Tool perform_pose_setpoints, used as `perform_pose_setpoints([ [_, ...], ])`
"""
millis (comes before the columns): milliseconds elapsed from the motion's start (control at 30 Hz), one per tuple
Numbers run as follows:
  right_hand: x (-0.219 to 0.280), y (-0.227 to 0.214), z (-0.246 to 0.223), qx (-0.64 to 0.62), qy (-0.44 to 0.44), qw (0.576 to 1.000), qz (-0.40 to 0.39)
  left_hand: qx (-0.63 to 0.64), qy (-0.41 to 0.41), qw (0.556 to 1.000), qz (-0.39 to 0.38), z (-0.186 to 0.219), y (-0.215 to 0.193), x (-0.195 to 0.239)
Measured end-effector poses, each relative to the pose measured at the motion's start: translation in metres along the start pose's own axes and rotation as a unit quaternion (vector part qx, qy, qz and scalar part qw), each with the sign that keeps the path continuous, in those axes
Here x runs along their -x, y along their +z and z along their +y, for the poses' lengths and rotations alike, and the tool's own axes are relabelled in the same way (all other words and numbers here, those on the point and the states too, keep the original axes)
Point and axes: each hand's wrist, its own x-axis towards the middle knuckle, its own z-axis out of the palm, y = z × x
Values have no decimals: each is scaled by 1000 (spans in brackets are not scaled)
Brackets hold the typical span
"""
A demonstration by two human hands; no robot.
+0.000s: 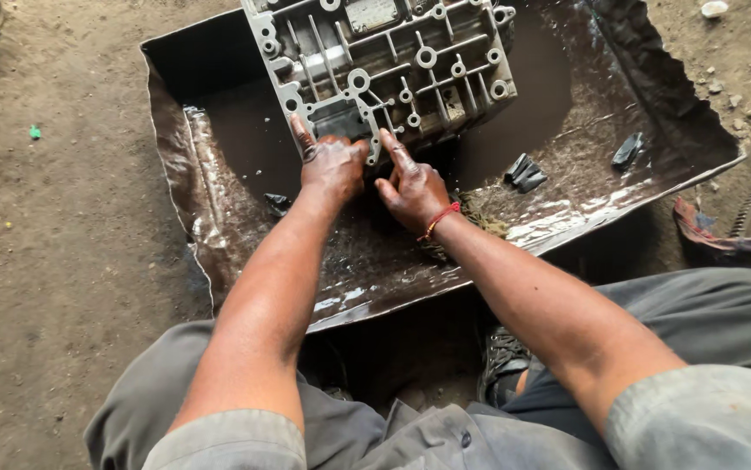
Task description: The person scrubs a metal engine casing with a cloth and liquid in a tray. They repeatedly wipe the surface, squeeze the cloth, and use their fingers to clean crevices and holes in the component.
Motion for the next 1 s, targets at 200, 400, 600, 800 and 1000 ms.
perform_pose_setpoints([
  [200,-41,-11,-5,-159,70,977,-126,3,-12,1000,-1,3,0,-5],
  [400,-18,-19,-26,-212,175,951,-139,30,-20,999,-31,3,-8,-4],
  [600,-4,-19,-10,-9,38,996,-77,9,-17,999,-43,6,-7,-1],
  [800,-26,-17,-20,109,54,990,-71,11,-17,999,-37,6,-9,-2],
  [1000,13,-23,-16,97,126,980,-118,7,-14,1000,-21,6,-11,1],
])
